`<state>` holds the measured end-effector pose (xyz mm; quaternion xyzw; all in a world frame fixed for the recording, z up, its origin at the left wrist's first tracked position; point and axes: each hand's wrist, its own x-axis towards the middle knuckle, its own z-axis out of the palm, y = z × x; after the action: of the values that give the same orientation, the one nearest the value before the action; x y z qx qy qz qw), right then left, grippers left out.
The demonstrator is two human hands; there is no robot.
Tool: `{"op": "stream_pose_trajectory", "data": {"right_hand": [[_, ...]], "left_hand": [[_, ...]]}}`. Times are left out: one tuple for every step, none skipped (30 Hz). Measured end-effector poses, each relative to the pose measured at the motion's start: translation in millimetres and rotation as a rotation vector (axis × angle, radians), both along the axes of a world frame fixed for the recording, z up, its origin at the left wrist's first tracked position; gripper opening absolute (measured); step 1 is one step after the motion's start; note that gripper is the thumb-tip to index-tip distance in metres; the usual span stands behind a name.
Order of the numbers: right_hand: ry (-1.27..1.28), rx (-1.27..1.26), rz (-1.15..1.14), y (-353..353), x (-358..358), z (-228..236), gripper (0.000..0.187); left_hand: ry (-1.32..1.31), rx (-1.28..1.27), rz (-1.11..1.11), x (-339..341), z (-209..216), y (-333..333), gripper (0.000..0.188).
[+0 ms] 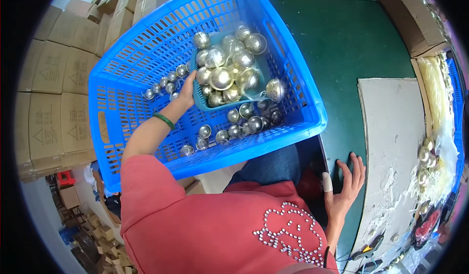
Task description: Using a glue gun to attach decorative lace onto gold-colored plastic ornaments and sorting them into a basket.
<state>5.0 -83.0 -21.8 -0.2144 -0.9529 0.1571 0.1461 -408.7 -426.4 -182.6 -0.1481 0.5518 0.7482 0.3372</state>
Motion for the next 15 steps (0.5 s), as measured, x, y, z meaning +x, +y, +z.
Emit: {"op": "stream_pose_trajectory", "data": {"right_hand": [[0.011, 0.001, -0.002, -0.7, -0.2, 0.2, 0.044], [0.006, -0.01, -0.006, -1.1, -1.2, 0.2, 0.043], [0.01, -0.036, -0.018, 0.7, 1.8, -0.8, 0.043], [0.031, -0.051, -0.023, 3.1, 4.2, -1.2, 0.043], [0.033, -0.046, -0.018, 2.5, 4.2, 0.4, 0.042], [0.03, -0.041, -0.013, 1.1, 3.9, 0.8, 0.042], [0.042, -0.046, -0.01, 0.9, 3.6, 0.5, 0.042], [0.044, -0.037, 0.0, 2.2, 3.7, -0.1, 0.042], [0.047, -0.027, 0.008, 3.4, 3.7, -0.5, 0.041], [0.058, -0.032, 0.004, 3.8, 3.7, -0.8, 0.041], [0.055, -0.035, 0.007, 4.2, 4.6, -1.0, 0.041], [0.052, -0.038, 0.007, 4.9, 5.2, -1.2, 0.041], [0.061, -0.038, -0.007, 6.0, 4.5, -1.2, 0.041], [0.082, -0.065, 0.017, 6.3, 4.6, -0.9, 0.042], [0.103, -0.086, 0.035, 9.5, 6.3, -2.3, 0.042]], "left_hand": [[0.03, -0.021, 0.012, 2.5, 12.6, -6.2, 0.06], [0.061, -0.044, 0.026, 8.2, 29.2, -10.7, 0.06], [0.14, -0.094, 0.036, 20.3, 60.5, -5.5, 0.059], [0.089, -0.07, -0.008, 16.3, 65.5, -20.0, 0.059], [0.108, -0.073, 0.005, 20.8, 72.5, -31.2, 0.058], [0.123, -0.076, 0.018, 26.4, 76.9, -42.7, 0.057], [0.118, -0.007, 0.01, 26.8, 74.6, -55.9, 0.058], [0.128, -0.012, 0.01, 30.3, 79.2, -62.8, 0.058], [0.144, -0.016, 0.019, 34.6, 84.3, -67.9, 0.058], [0.16, -0.02, 0.026, 38.6, 89.3, -69.8, 0.058], [0.171, -0.002, 0.036, 44.4, 102.0, -63.1, 0.057], [0.179, -0.002, 0.025, 46.8, 110.4, -60.8, 0.057], [0.203, -0.069, 0.06, 46.7, 118.2, -61.3, 0.058], [0.227, -0.136, 0.09, 46.5, 126.7, -62.2, 0.06], [0.257, -0.075, 0.081, 45.2, 132.6, -62.0, 0.06]]}}
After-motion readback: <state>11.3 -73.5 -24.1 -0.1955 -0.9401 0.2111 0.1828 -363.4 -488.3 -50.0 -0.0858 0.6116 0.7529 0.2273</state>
